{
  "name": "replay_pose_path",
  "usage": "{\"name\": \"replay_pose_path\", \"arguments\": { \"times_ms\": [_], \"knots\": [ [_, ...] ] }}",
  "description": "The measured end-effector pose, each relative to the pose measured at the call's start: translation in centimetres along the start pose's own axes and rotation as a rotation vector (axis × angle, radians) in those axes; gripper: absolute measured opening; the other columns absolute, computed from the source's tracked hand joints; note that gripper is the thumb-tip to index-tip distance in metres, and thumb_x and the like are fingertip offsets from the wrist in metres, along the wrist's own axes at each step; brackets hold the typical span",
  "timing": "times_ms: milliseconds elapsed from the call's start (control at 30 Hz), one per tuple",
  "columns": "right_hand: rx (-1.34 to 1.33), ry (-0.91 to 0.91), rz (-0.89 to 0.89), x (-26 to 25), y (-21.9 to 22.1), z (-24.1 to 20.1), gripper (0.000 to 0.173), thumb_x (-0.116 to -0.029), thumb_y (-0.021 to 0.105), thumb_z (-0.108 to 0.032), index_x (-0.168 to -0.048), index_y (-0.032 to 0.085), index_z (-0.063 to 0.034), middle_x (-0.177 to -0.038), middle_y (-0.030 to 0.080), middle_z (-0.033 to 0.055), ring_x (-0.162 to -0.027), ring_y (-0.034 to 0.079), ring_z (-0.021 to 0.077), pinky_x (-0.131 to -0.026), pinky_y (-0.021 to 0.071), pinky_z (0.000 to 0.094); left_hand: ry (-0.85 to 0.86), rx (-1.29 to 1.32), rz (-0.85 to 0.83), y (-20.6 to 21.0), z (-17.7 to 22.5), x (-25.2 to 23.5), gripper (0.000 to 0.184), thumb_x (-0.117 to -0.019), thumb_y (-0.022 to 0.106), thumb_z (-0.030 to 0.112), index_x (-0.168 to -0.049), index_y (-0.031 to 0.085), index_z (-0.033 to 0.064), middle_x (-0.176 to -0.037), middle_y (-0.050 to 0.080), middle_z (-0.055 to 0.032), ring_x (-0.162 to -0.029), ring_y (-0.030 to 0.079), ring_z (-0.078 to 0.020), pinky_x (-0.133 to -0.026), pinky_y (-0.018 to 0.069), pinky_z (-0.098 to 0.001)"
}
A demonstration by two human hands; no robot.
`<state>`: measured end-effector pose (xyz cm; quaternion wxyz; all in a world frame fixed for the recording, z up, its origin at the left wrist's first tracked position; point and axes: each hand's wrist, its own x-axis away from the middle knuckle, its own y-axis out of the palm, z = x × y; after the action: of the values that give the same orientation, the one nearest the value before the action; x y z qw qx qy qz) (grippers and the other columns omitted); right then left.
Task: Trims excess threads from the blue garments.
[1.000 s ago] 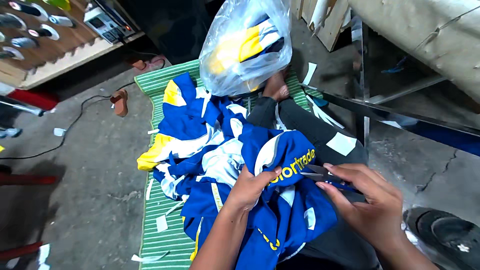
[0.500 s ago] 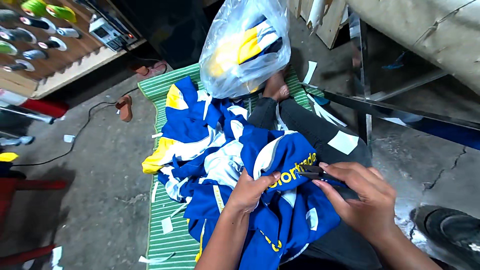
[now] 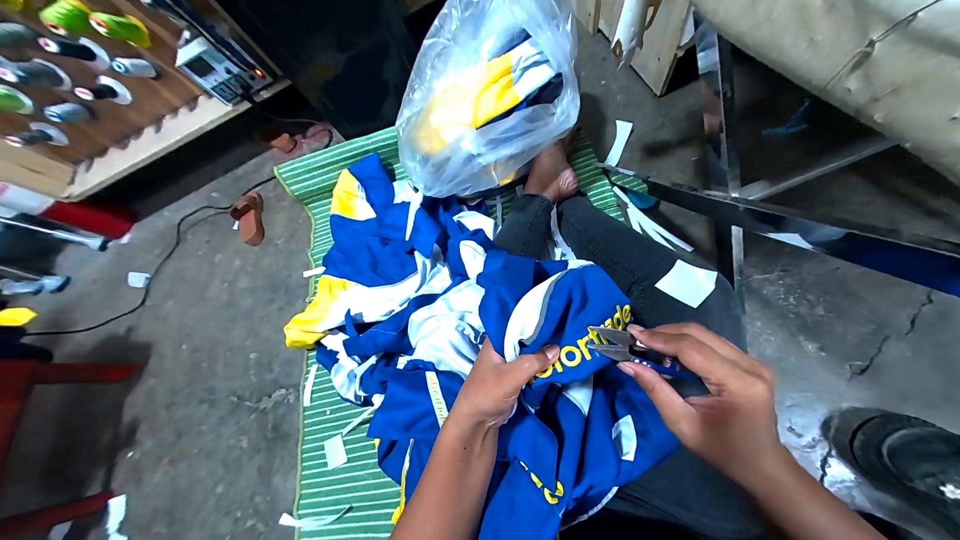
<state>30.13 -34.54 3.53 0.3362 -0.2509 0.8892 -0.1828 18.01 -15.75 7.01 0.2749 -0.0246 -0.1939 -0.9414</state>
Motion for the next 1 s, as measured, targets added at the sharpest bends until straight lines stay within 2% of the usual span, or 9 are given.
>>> {"name": "replay_pose_path", "arguments": {
  "times_ms": [467,700,1000],
  "knots": [
    [0.046,-0.025,0.041,-0.07,-0.21,0.17,0.026,-0.0947,0.071,-0.032,-0.107,0.080,-0.0099,-0.102,0.078,0.0060,-0.092,0.070,0.0119,-0.078,0.0523,0.0317,-0.006,-0.005,0.016,0.06,0.04,0.05,0.032,-0.0801,0.064,-0.011,-0.106,0.065,0.0067,-0.095,0.075,0.0015,-0.090,0.071,-0.0045,-0.086,0.0589,-0.0246],
    [-0.036,0.013,-0.020,-0.23,-0.10,0.14,0.028,-0.0958,0.071,-0.033,-0.109,0.079,-0.0097,-0.104,0.077,0.0043,-0.092,0.070,0.0095,-0.078,0.0543,0.0294,-0.002,0.003,-0.012,-0.14,-0.04,0.21,0.032,-0.0799,0.065,-0.011,-0.106,0.066,0.0073,-0.095,0.075,0.0017,-0.090,0.071,-0.0051,-0.086,0.0590,-0.0248],
    [-0.083,0.013,-0.029,-0.28,-0.10,0.43,0.021,-0.0976,0.069,-0.028,-0.101,0.081,-0.0109,-0.098,0.078,0.0028,-0.086,0.070,0.0071,-0.075,0.0533,0.0274,0.023,0.012,-0.046,-0.45,-0.38,0.19,0.032,-0.0800,0.066,-0.011,-0.106,0.067,0.0083,-0.096,0.076,0.0024,-0.091,0.071,-0.0048,-0.087,0.0590,-0.0256]
  ]
}}
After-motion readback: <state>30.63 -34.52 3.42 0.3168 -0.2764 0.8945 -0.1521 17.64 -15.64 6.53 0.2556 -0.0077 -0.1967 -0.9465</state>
